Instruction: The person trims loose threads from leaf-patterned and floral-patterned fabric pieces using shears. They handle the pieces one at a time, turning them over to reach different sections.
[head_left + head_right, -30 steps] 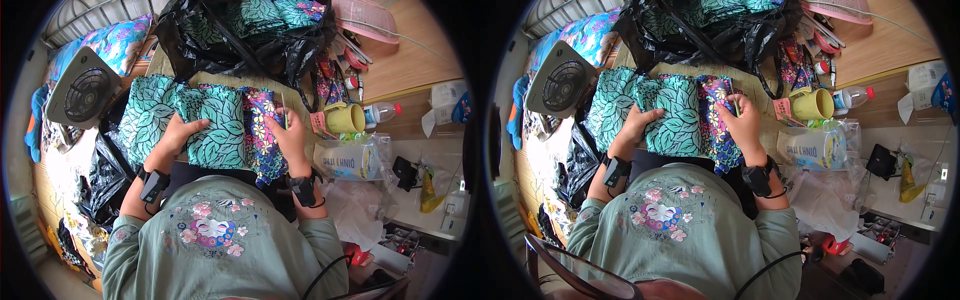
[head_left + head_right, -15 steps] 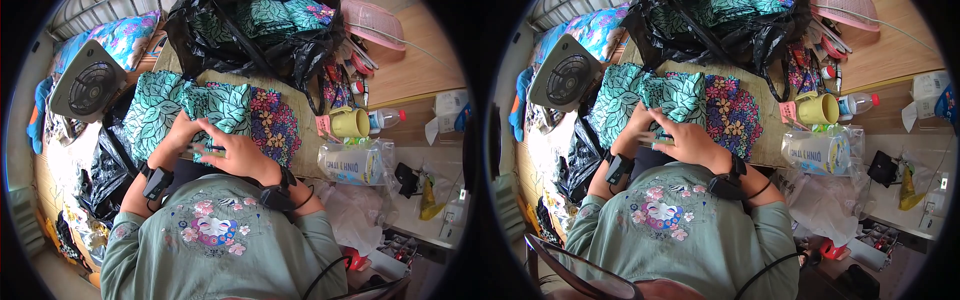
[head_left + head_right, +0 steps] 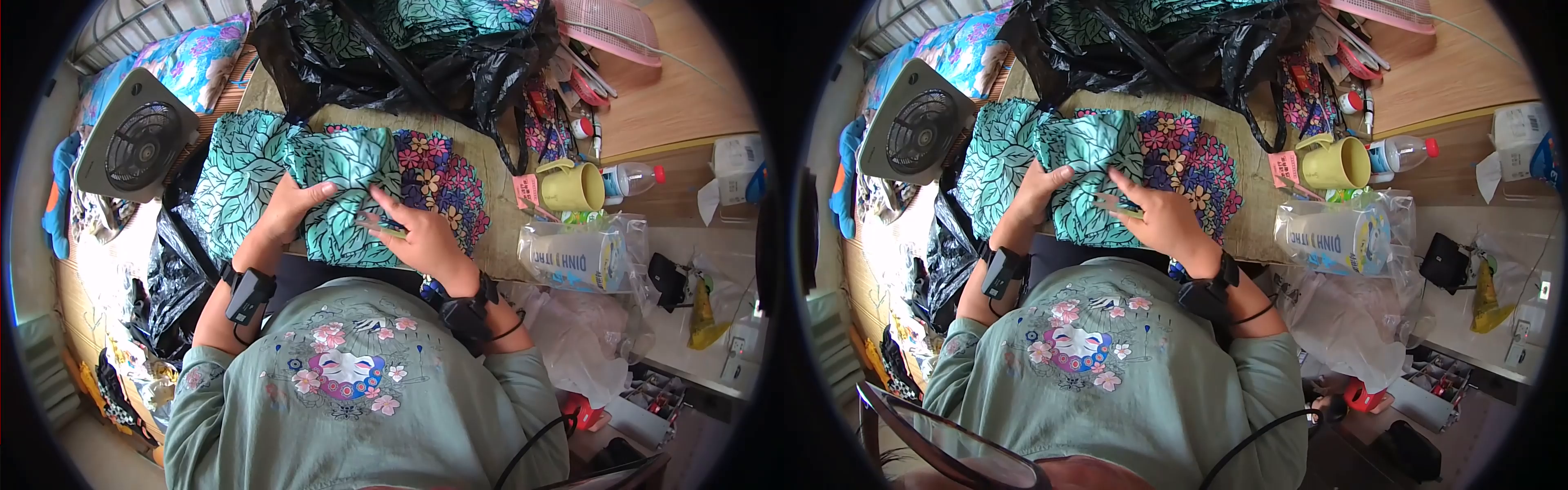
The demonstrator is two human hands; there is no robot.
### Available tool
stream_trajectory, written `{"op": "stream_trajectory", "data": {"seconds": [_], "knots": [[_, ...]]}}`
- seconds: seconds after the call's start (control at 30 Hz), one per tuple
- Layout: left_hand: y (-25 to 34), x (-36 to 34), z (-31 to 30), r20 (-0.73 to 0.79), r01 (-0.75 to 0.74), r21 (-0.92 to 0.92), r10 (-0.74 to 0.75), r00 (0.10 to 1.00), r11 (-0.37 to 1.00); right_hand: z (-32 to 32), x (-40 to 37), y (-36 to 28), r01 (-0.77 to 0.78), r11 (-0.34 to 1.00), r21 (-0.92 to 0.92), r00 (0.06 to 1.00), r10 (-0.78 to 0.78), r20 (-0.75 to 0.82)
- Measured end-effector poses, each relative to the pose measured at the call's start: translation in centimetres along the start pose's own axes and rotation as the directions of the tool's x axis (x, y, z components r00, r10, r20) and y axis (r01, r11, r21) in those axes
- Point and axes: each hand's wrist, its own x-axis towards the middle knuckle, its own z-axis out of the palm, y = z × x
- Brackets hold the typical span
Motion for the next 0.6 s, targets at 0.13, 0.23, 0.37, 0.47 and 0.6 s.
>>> {"op": "stream_trajectory", "data": {"seconds": [0.13,0.23,0.37,0.47,0.6], "knots": [[0.1,0.0,0.1,0.025,0.024,0.063,-0.025,0.999,0.998,-0.1,-0.1,0.1,0.076,0.996,-0.043,0.992,-0.072,0.105],[0.3,0.1,0.3,0.004,0.055,0.095,-0.056,0.998,0.994,-0.6,-0.5,0.3,0.126,0.991,-0.045,0.978,-0.116,0.175],[0.0,0.0,0.4,-0.037,0.078,0.082,-0.075,0.997,0.994,-1.3,-1.3,1.1,0.1,0.995,-0.005,0.976,-0.097,0.195],[-0.2,0.0,-0.1,-0.041,0.088,0.03,-0.087,0.995,0.996,-1.8,-1.9,2.3,0.03,0.992,0.126,0.999,-0.029,-0.016],[-0.3,0.2,-0.2,-0.036,0.082,0.028,-0.081,0.996,0.996,-3.1,-2.1,4.3,-0.094,0.994,0.054,0.954,0.106,-0.279]]}}
